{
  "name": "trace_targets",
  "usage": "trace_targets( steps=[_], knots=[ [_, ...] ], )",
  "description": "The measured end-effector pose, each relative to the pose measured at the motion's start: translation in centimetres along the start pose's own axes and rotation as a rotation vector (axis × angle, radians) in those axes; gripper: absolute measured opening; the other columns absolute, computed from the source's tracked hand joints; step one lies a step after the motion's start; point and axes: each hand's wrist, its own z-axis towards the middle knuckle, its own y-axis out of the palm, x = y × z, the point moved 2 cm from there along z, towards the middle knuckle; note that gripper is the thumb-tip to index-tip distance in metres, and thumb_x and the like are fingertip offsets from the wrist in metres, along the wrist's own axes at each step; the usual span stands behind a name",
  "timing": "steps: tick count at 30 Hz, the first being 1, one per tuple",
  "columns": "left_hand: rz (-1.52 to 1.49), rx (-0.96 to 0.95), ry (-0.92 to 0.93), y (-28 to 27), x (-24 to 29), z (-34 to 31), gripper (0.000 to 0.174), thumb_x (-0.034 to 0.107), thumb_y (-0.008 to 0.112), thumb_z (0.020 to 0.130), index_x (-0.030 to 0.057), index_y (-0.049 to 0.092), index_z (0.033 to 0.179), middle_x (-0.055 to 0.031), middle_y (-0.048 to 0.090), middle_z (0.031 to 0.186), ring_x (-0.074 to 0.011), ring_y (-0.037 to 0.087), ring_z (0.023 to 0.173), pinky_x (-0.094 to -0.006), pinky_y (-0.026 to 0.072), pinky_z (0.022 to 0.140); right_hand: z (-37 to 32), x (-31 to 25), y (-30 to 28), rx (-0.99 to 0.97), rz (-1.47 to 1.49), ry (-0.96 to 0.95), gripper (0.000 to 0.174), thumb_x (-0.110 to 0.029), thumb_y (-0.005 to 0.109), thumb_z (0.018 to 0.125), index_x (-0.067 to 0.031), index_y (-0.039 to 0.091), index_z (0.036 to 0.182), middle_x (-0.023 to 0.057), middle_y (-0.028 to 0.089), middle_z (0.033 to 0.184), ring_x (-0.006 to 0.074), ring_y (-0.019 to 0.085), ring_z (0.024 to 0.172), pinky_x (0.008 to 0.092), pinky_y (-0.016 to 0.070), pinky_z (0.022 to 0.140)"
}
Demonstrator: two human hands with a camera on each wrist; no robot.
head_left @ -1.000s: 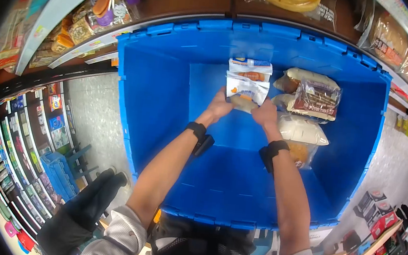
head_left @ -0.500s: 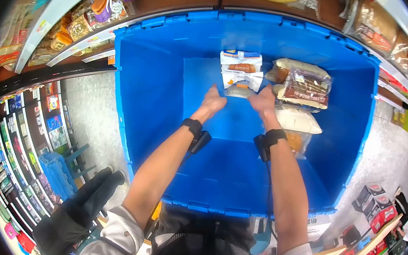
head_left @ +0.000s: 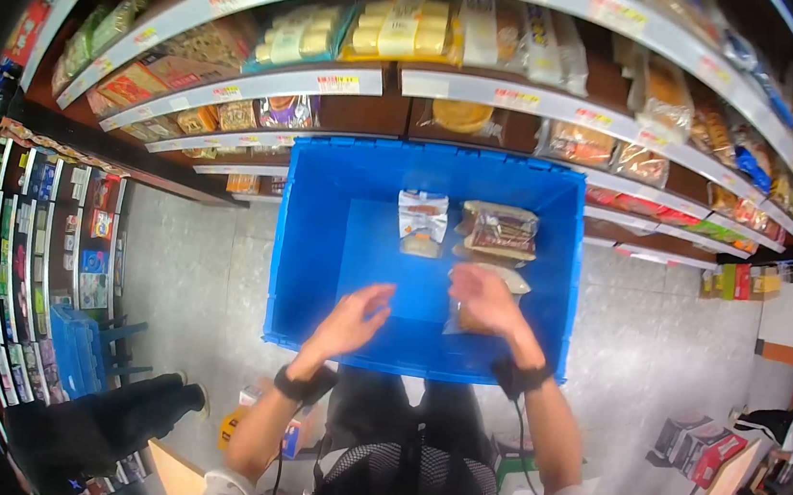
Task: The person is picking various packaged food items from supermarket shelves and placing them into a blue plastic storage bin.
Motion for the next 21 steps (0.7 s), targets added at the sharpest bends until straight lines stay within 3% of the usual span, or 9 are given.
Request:
trace_targets(
  steps=[2, 6, 11, 15, 21],
  knots=[
    [0.044, 0.041, -0.003, 0.9, 1.4, -3.5, 0.038, 0.004, 0.057, 0.09, -0.0007, 0.051, 0.127, -0.0178, 0.06, 0.12, -0.0252, 0.059, 0.112, -0.0342, 0.0487, 0.093, -6.2, -1.3, -0.8, 0.082, 0.032, 0.04, 0.041, 0.0, 0.063, 0.085, 0.0059, 0.051, 0.123, 0.0155, 0.062, 0.116, 0.0195, 0.062, 0.105, 0.0301, 0.0505, 0.09],
    [0.019, 0.01, 0.019, 2.9, 0.1, -8.0, 0.036, 0.003, 0.056, 0.09, -0.0009, 0.051, 0.126, -0.0175, 0.061, 0.119, -0.0246, 0.06, 0.11, -0.0347, 0.049, 0.093, -15.9, 1.8, -2.1, 0.26, -0.066, 0.036, 0.039, -0.001, 0.065, 0.084, 0.0054, 0.054, 0.121, 0.0155, 0.063, 0.113, 0.019, 0.063, 0.102, 0.0298, 0.0512, 0.088],
    [-0.011, -0.064, 0.075, 5.4, -1.4, -12.2, 0.037, 0.002, 0.055, 0.089, -0.0015, 0.051, 0.126, -0.0167, 0.06, 0.119, -0.0245, 0.06, 0.109, -0.0347, 0.0482, 0.094, -24.0, 5.0, 0.3, 0.49, -0.119, 0.148, 0.037, -0.004, 0.066, 0.085, 0.0054, 0.055, 0.118, 0.0149, 0.065, 0.107, 0.0193, 0.063, 0.099, 0.0292, 0.0524, 0.084],
    [-0.023, -0.162, 0.097, 7.2, 0.9, -13.9, 0.039, 0.004, 0.054, 0.088, -0.0013, 0.05, 0.127, -0.0171, 0.059, 0.122, -0.0254, 0.059, 0.111, -0.035, 0.0473, 0.095, -28.7, 6.8, 3.5, 0.469, -0.017, 0.15, 0.035, -0.006, 0.066, 0.086, 0.0044, 0.057, 0.118, 0.0135, 0.066, 0.105, 0.018, 0.063, 0.098, 0.0275, 0.0516, 0.083],
    [-0.127, -0.133, 0.097, 10.5, -2.1, -18.1, 0.037, 0.005, 0.053, 0.09, -0.001, 0.05, 0.127, -0.0171, 0.059, 0.122, -0.0258, 0.059, 0.11, -0.0347, 0.0473, 0.094, -31.9, 7.6, 5.1, 0.474, -0.051, 0.196, 0.036, -0.007, 0.065, 0.086, 0.004, 0.056, 0.12, 0.014, 0.066, 0.107, 0.0184, 0.063, 0.1, 0.0272, 0.0501, 0.085]
  ],
)
